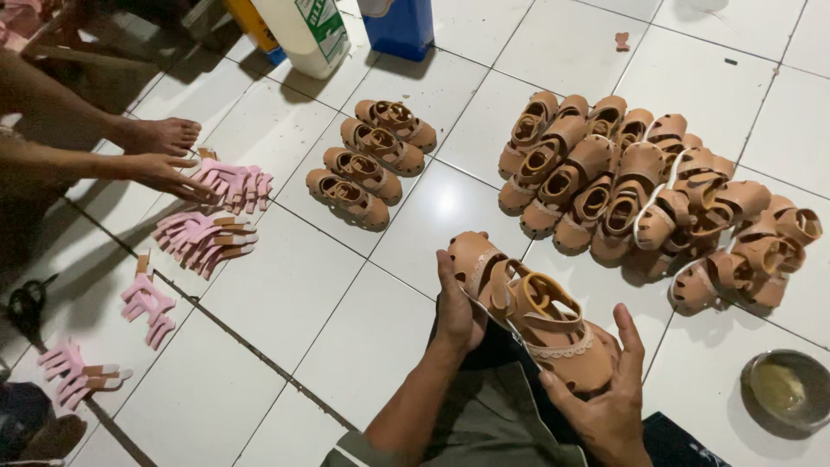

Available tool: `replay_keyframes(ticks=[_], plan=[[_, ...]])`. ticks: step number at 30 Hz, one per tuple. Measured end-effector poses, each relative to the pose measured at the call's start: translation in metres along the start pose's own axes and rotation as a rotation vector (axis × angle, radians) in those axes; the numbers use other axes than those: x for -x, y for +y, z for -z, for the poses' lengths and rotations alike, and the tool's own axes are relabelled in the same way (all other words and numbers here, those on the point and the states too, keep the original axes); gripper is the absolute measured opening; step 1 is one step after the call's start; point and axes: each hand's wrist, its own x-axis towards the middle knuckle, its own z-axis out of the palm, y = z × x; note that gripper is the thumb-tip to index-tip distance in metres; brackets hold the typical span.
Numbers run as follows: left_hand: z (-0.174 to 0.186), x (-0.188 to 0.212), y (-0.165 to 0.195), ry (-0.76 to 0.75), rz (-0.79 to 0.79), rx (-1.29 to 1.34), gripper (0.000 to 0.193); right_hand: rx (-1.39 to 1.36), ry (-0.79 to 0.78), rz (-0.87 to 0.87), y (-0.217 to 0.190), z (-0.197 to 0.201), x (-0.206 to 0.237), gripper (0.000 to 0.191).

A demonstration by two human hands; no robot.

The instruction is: The person sits on a tiled floor assembling children's sandals, pressing and fitting straps and soles together by hand and dipping fingers into a small bowl of glue between steps. Finished sandals are placed into rows on the floor alongside a large batch of completed pairs.

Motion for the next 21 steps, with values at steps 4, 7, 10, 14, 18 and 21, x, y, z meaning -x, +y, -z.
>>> replay_keyframes(ticks=[4,7,10,14,18,21], plan=[[0.014,0.018,-0.016,0.075,0.032,0.056,0.08,0.167,0.03,0.27,0.017,-0.042,0.0,0.117],[0.047,0.03,-0.022,0.285,0.101,0.149,0.07,0.258,-0.046,0.341,0.036,-0.077,0.0,0.119],[0.104,0.02,-0.012,0.388,0.081,0.272,0.067,0.275,-0.214,0.351,0.064,-0.092,0.0,0.125],[0.202,-0.009,0.025,0.473,-0.037,0.309,0.071,0.285,-0.155,0.362,0.119,-0.081,-0.012,0.123],[0.277,-0.046,0.086,0.691,-0.155,0.203,0.075,0.276,-0.088,0.356,0.175,-0.044,-0.058,0.124],[0.293,-0.081,0.138,0.719,-0.264,0.211,0.071,0.408,-0.074,0.187,0.201,-0.019,-0.096,0.122]])
